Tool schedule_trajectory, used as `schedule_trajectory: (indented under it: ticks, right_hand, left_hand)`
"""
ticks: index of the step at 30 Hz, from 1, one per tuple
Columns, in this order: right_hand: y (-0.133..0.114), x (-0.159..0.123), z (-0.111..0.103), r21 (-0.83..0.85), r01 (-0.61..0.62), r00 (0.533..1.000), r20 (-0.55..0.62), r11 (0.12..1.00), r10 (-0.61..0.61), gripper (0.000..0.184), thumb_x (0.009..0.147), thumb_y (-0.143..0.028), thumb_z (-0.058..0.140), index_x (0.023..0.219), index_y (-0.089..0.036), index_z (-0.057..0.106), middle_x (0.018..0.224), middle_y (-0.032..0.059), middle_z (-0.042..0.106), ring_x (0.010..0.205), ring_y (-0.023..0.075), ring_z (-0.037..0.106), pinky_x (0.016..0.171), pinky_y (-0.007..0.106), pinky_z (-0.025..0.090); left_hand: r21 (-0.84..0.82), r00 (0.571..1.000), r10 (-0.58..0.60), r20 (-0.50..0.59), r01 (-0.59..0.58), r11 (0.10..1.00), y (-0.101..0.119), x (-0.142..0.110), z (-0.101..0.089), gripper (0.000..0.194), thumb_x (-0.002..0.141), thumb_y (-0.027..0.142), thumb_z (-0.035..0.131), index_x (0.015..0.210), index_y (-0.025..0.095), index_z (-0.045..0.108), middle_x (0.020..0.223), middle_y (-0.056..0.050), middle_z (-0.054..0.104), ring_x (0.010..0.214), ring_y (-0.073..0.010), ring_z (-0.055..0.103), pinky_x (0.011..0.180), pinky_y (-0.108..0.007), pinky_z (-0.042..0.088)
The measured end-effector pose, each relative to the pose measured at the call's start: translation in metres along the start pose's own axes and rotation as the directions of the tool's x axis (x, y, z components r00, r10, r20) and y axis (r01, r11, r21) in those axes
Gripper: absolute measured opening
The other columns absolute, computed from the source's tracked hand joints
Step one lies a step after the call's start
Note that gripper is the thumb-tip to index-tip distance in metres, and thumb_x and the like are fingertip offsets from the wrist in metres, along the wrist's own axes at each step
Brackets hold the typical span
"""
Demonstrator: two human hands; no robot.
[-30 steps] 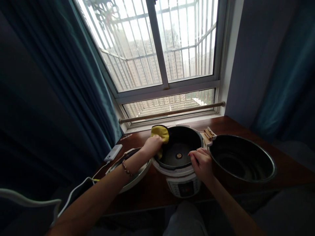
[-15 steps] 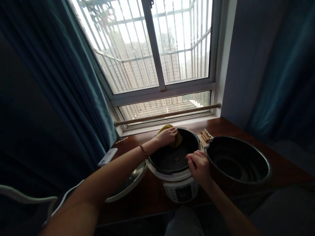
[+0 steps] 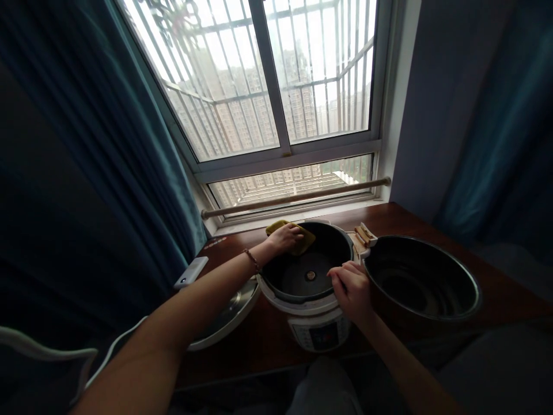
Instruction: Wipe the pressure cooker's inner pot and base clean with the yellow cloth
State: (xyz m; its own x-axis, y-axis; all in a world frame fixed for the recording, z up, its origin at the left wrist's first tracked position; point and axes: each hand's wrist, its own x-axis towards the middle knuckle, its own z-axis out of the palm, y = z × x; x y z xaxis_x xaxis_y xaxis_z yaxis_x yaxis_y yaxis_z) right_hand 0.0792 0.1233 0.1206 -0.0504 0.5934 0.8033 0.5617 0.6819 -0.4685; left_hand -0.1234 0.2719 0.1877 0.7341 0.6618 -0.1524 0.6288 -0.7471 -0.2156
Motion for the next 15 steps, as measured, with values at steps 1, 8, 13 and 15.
schedule_trajectory:
  ticks: [1,8,13,15]
  right_hand:
    - [0.000,0.000,0.000,-0.004,-0.001,1.000,-0.001,1.000,0.001,0.021,0.084,-0.015,0.043,0.068,-0.018,0.056,0.061,0.0016,0.051,0.063,0.0150,0.046,0.064,0.031,0.034]
    - [0.000,0.000,-0.001,-0.035,-0.007,1.000,0.015,0.999,0.007,0.022,0.085,-0.016,0.042,0.067,-0.018,0.056,0.061,0.0018,0.052,0.064,0.0156,0.048,0.065,0.031,0.035]
    - [0.000,-0.001,-0.001,-0.027,-0.009,1.000,0.008,1.000,0.009,0.022,0.084,-0.016,0.042,0.069,-0.018,0.058,0.062,0.0016,0.053,0.065,0.0154,0.049,0.066,0.031,0.036]
    - [0.000,-0.001,-0.001,-0.028,-0.010,1.000,0.010,1.000,0.010,0.021,0.084,-0.015,0.043,0.069,-0.018,0.058,0.062,0.0014,0.052,0.065,0.0154,0.049,0.066,0.031,0.036]
  left_hand:
    - [-0.006,1.000,-0.009,0.002,0.009,1.000,0.001,0.001,0.000,0.023,0.077,0.002,0.048,0.080,0.018,0.064,0.115,-0.002,0.060,0.118,-0.0188,0.038,0.099,-0.026,0.023]
    - [-0.019,0.982,-0.173,0.073,0.174,0.984,0.010,-0.005,0.006,0.013,0.084,0.016,0.050,0.088,0.016,0.062,0.116,-0.007,0.056,0.116,-0.0211,0.042,0.100,-0.042,0.028]
    - [-0.076,0.920,-0.335,0.205,0.356,0.931,0.022,-0.014,0.015,0.021,0.085,0.030,0.053,0.097,0.014,0.059,0.105,-0.008,0.059,0.098,-0.0187,0.055,0.088,-0.041,0.043]
    - [-0.143,0.900,-0.367,0.236,0.406,0.903,0.030,-0.016,0.018,0.023,0.084,0.031,0.054,0.099,0.013,0.058,0.101,-0.007,0.060,0.091,-0.0174,0.058,0.081,-0.038,0.048]
